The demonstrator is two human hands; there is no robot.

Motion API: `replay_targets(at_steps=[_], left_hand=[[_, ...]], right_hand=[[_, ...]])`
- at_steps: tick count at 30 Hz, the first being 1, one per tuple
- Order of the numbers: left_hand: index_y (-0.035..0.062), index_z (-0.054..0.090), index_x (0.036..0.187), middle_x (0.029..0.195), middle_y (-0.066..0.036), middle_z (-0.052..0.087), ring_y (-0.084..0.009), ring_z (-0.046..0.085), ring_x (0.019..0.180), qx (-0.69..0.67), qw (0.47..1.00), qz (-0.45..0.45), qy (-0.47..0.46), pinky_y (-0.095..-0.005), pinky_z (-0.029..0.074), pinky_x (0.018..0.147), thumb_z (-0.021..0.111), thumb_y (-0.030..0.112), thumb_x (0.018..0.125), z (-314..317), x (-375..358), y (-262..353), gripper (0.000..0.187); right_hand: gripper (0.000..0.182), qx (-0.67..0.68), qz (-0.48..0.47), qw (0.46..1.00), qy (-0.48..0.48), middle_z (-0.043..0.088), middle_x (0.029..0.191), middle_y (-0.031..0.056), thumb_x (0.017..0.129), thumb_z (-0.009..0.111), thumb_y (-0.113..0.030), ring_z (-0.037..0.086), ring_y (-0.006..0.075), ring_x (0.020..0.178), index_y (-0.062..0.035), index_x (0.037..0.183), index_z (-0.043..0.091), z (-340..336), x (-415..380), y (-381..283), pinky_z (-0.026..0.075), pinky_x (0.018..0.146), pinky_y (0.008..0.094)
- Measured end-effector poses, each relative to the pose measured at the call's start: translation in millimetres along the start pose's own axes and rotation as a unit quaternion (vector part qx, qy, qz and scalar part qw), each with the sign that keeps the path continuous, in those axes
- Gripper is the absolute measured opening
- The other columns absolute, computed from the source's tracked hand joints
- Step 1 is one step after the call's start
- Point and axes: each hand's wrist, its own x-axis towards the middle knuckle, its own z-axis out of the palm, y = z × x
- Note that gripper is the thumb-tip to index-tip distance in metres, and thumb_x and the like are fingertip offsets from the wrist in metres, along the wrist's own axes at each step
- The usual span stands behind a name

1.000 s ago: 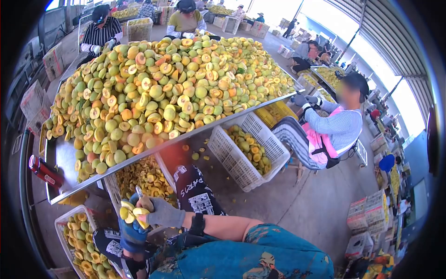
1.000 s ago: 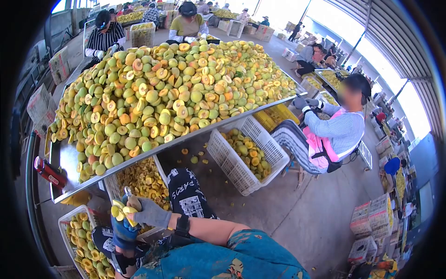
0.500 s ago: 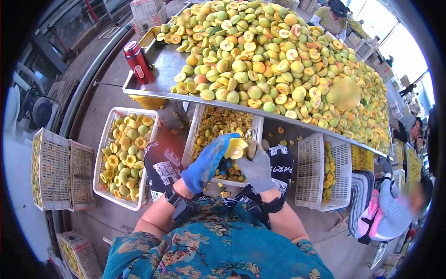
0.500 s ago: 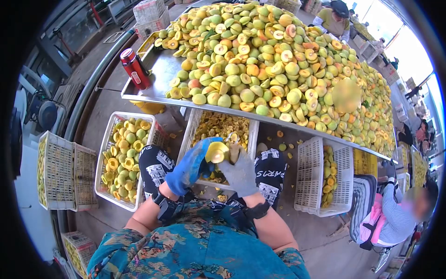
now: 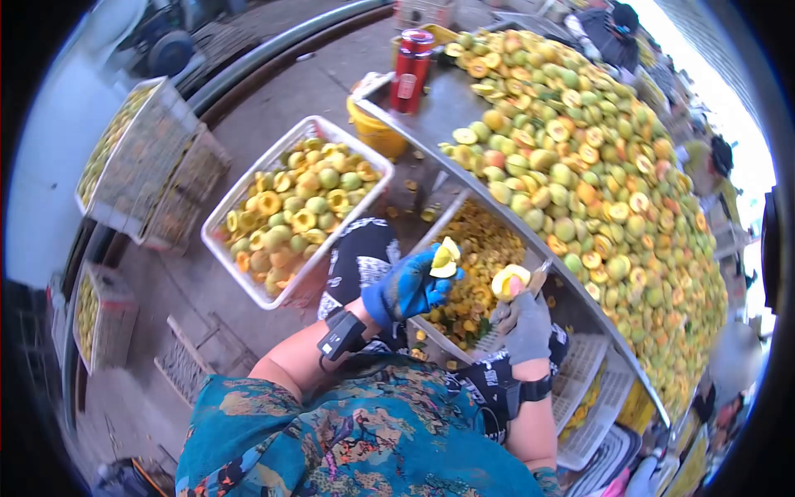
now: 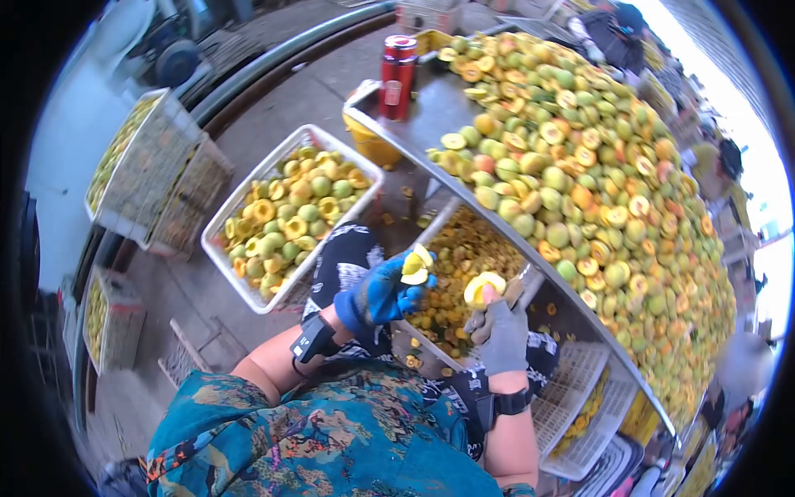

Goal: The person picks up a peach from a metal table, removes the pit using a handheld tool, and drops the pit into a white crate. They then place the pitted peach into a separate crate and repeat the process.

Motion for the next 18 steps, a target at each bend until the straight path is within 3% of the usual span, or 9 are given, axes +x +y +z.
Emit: replay_targets(at_steps=[3,4,7,10,11,13,14,15,18], left_hand=[[0.0091,0.056,0.115,0.092,-0.006,0.064,-0.0149,0.061,0.065,-0.032,0.999,0.022,0.025,-0.0271,0.052,0.056,0.044,0.032,0.102,-9.7,-15.4,4.9,0.028],[0.0089,0.056,0.114,0.091,-0.004,0.064,-0.0153,0.064,0.071,-0.047,0.998,0.031,-0.013,-0.0291,0.055,0.061,0.043,0.031,0.103,-14.7,-19.1,4.3,0.028],[0.0122,0.055,0.113,0.088,-0.004,0.062,-0.0145,0.060,0.065,0.001,0.996,0.084,0.022,-0.0261,0.051,0.054,0.046,0.036,0.102,-8.4,-27.0,9.8,0.028],[0.0174,0.055,0.111,0.082,-0.002,0.059,-0.0102,0.055,0.063,0.032,0.992,0.116,0.023,-0.0220,0.044,0.051,0.046,0.033,0.102,-3.1,-38.3,32.8,0.020],[0.0149,0.057,0.108,0.079,-0.002,0.059,-0.0094,0.053,0.058,0.029,0.989,0.127,0.070,-0.0206,0.041,0.047,0.046,0.033,0.102,4.4,-44.2,39.7,0.022],[0.0112,0.059,0.105,0.075,-0.002,0.058,-0.0092,0.050,0.052,0.082,0.991,0.096,0.042,-0.0192,0.038,0.044,0.047,0.033,0.101,4.6,-51.0,52.5,0.025],[0.0064,0.059,0.103,0.071,-0.002,0.057,-0.0099,0.048,0.047,0.072,0.991,0.094,0.065,-0.0192,0.038,0.042,0.047,0.032,0.101,11.4,-51.3,51.8,0.029],[0.0050,0.060,0.104,0.072,-0.001,0.058,-0.0087,0.046,0.045,0.093,0.994,0.052,0.013,-0.0181,0.036,0.040,0.048,0.032,0.101,8.1,-50.9,52.8,0.029],[0.0057,0.061,0.106,0.071,0.000,0.059,-0.0056,0.050,0.046,0.152,0.987,-0.017,0.057,-0.0158,0.036,0.035,0.048,0.032,0.101,21.3,-43.6,37.6,0.030]], right_hand=[[0.037,-0.080,-0.042,0.987,-0.131,0.056,0.059,0.0031,0.088,0.069,-0.032,0.048,0.0083,0.042,-0.0018,0.106,0.058,75.4,4.7,-40.3,0.034,0.040,0.0196],[0.045,-0.102,-0.045,0.969,-0.221,0.061,0.066,0.0057,0.087,0.070,-0.033,0.050,0.0083,0.044,-0.0001,0.114,0.056,95.3,7.2,-52.3,0.036,0.041,0.0203],[0.052,-0.108,-0.106,0.960,-0.234,0.066,0.090,0.0092,0.086,0.072,-0.031,0.058,0.0098,0.055,0.0009,0.124,0.055,152.9,-3.8,-68.2,0.045,0.048,0.0242],[0.048,-0.223,-0.157,0.941,-0.202,0.066,0.090,0.0081,0.084,0.073,-0.023,0.064,0.0133,0.071,0.0008,0.122,0.055,140.7,4.7,-50.9,0.052,0.063,0.0283],[0.048,-0.224,-0.157,0.942,-0.195,0.066,0.090,0.0081,0.084,0.073,-0.023,0.064,0.0133,0.071,0.0008,0.122,0.055,134.7,2.5,-49.1,0.052,0.063,0.0283],[0.048,-0.311,-0.168,0.918,-0.182,0.067,0.095,0.0100,0.081,0.073,-0.015,0.066,0.0195,0.087,-0.0008,0.123,0.055,117.4,-4.5,-44.1,0.052,0.078,0.0322],[0.047,-0.373,-0.244,0.878,-0.176,0.067,0.103,0.0125,0.080,0.072,-0.013,0.066,0.0247,0.095,-0.0033,0.123,0.055,106.3,-3.2,-35.9,0.051,0.085,0.0340],[0.047,-0.374,-0.240,0.881,-0.162,0.067,0.103,0.0125,0.080,0.072,-0.013,0.066,0.0247,0.095,-0.0033,0.123,0.055,101.3,-4.7,-32.6,0.051,0.085,0.0340],[0.049,-0.385,-0.291,0.857,-0.183,0.064,0.110,0.0150,0.078,0.074,-0.013,0.064,0.0315,0.102,-0.0048,0.122,0.055,89.5,-16.2,-20.7,0.049,0.089,0.0362]])
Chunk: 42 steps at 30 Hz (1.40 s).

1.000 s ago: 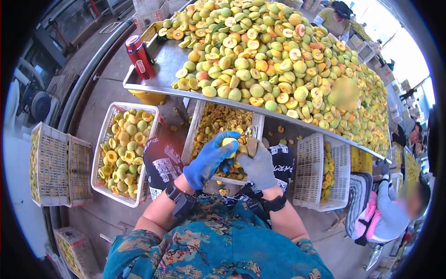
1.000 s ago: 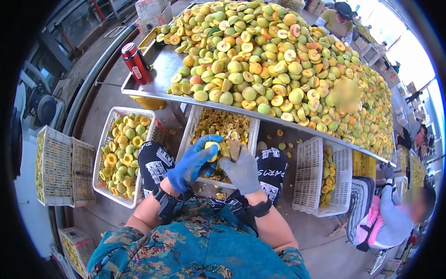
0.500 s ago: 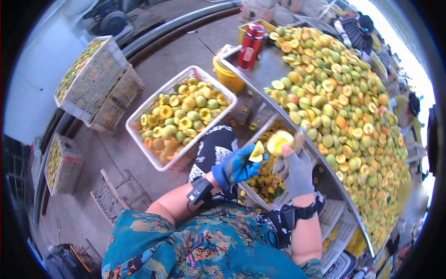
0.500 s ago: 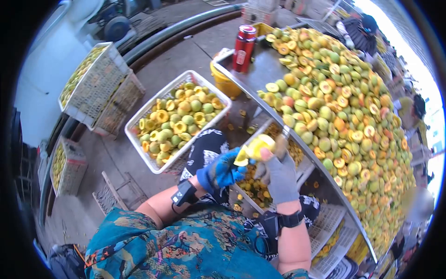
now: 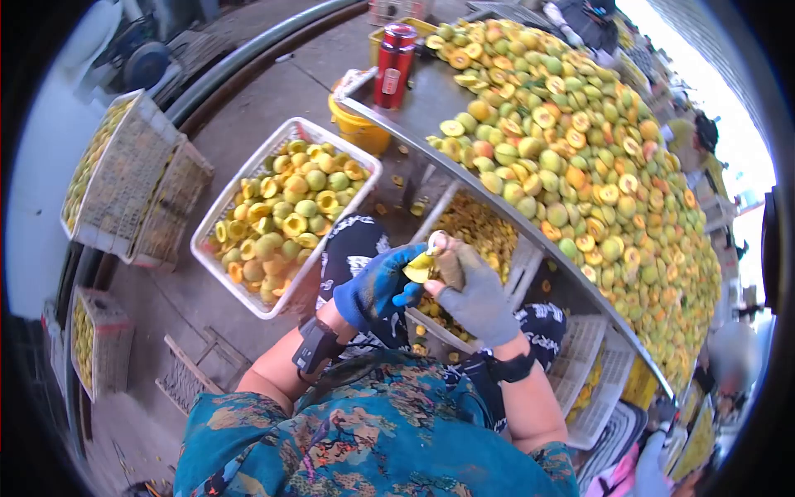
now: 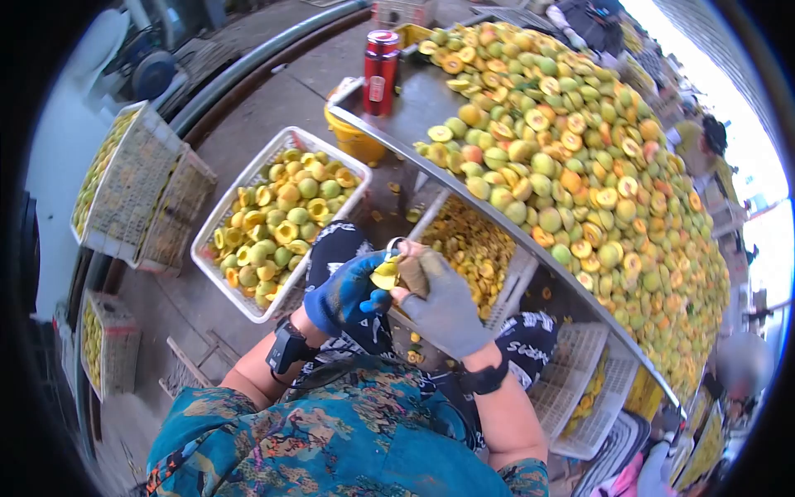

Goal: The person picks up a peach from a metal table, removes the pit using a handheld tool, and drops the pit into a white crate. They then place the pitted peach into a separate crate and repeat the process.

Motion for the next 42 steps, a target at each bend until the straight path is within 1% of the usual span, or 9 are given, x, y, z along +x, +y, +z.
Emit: replay_targets(at_steps=[3,8,13,19,24,25,35,37,42], left_hand=[[0.0063,0.060,0.108,0.071,0.000,0.059,-0.0058,0.050,0.044,0.006,0.999,-0.050,-0.015,-0.0166,0.036,0.034,0.047,0.032,0.101,-0.1,6.9,-11.8,0.030],[0.0072,0.055,0.125,0.062,0.000,0.053,-0.0083,0.043,0.042,0.165,0.985,-0.036,-0.021,-0.0196,0.031,0.036,0.032,0.059,0.100,25.6,-8.0,-18.8,0.062],[0.0104,0.054,0.124,0.071,0.001,0.055,-0.0079,0.049,0.054,0.246,0.967,-0.066,0.016,-0.0211,0.043,0.051,0.026,0.064,0.098,29.0,-6.3,-26.3,0.065],[0.0080,0.054,0.115,0.103,-0.005,0.059,-0.0119,0.058,0.088,0.267,0.955,0.126,-0.021,-0.0259,0.049,0.077,0.048,0.061,0.094,9.4,3.9,-14.1,0.057],[0.0059,0.056,0.119,0.118,-0.006,0.058,-0.0161,0.054,0.111,0.271,0.934,0.201,-0.120,-0.0313,0.043,0.097,0.078,0.048,0.073,12.1,6.6,-3.5,0.066],[0.0045,0.057,0.120,0.118,-0.005,0.057,-0.0156,0.054,0.111,0.283,0.921,0.226,-0.143,-0.0302,0.042,0.098,0.080,0.032,0.075,14.3,5.7,-3.0,0.058],[0.0048,0.051,0.131,0.122,-0.010,0.051,-0.0231,0.050,0.117,0.408,0.844,0.321,-0.135,-0.0367,0.037,0.102,0.068,0.046,0.085,28.3,-9.8,-12.8,0.065],[0.0047,0.049,0.133,0.124,-0.012,0.051,-0.0253,0.050,0.117,0.403,0.842,0.337,-0.120,-0.0378,0.037,0.102,0.066,0.046,0.087,27.7,-8.6,-12.9,0.064],[0.0043,0.045,0.136,0.128,-0.018,0.051,-0.0359,0.052,0.115,0.599,0.650,0.448,-0.136,-0.0441,0.039,0.100,0.068,0.039,0.085,34.6,-2.5,-8.6,0.066]], right_hand=[[0.052,0.015,0.060,0.998,-0.004,0.064,0.109,0.0164,0.076,0.076,-0.014,0.064,0.0340,0.102,-0.0044,0.122,0.055,1.0,-16.3,18.0,0.050,0.088,0.0371],[0.040,0.159,0.169,0.969,0.082,0.067,0.091,0.0058,0.078,0.079,-0.025,0.062,0.0121,0.081,-0.0038,0.107,0.063,7.8,-38.0,25.5,0.051,0.072,0.0291],[0.040,0.103,0.169,0.975,0.101,0.067,0.091,0.0076,0.078,0.079,-0.027,0.062,0.0136,0.079,-0.0023,0.105,0.062,16.8,-55.8,36.1,0.050,0.070,0.0298],[0.038,0.111,0.245,0.963,0.012,0.067,0.086,0.0085,0.084,0.071,-0.030,0.065,0.0193,0.077,-0.0014,0.107,0.060,-8.0,-69.0,30.6,0.050,0.073,0.0334],[0.037,-0.039,0.108,0.993,-0.001,0.065,0.087,0.0221,0.086,0.068,-0.030,0.064,0.0407,0.082,0.0001,0.104,0.057,-5.3,-66.8,-1.0,0.051,0.070,0.0442],[0.037,-0.038,0.108,0.993,0.002,0.065,0.087,0.0221,0.086,0.068,-0.030,0.064,0.0407,0.082,0.0001,0.104,0.057,-1.7,-66.2,-0.3,0.051,0.070,0.0442],[0.036,-0.123,-0.012,0.985,0.124,0.065,0.085,0.0149,0.085,0.071,-0.027,0.066,0.0334,0.073,-0.0036,0.106,0.055,18.0,-70.8,19.6,0.052,0.062,0.0410],[0.040,0.304,0.216,0.928,0.008,0.064,0.081,0.0065,0.088,0.069,-0.036,0.066,0.0203,0.070,-0.0033,0.108,0.055,8.2,-72.7,15.2,0.051,0.058,0.0330],[0.048,0.473,0.252,0.843,0.054,0.061,0.076,0.0024,0.089,0.066,-0.045,0.059,0.0101,0.059,-0.0025,0.107,0.055,-5.9,-61.6,4.0,0.046,0.048,0.0219]])
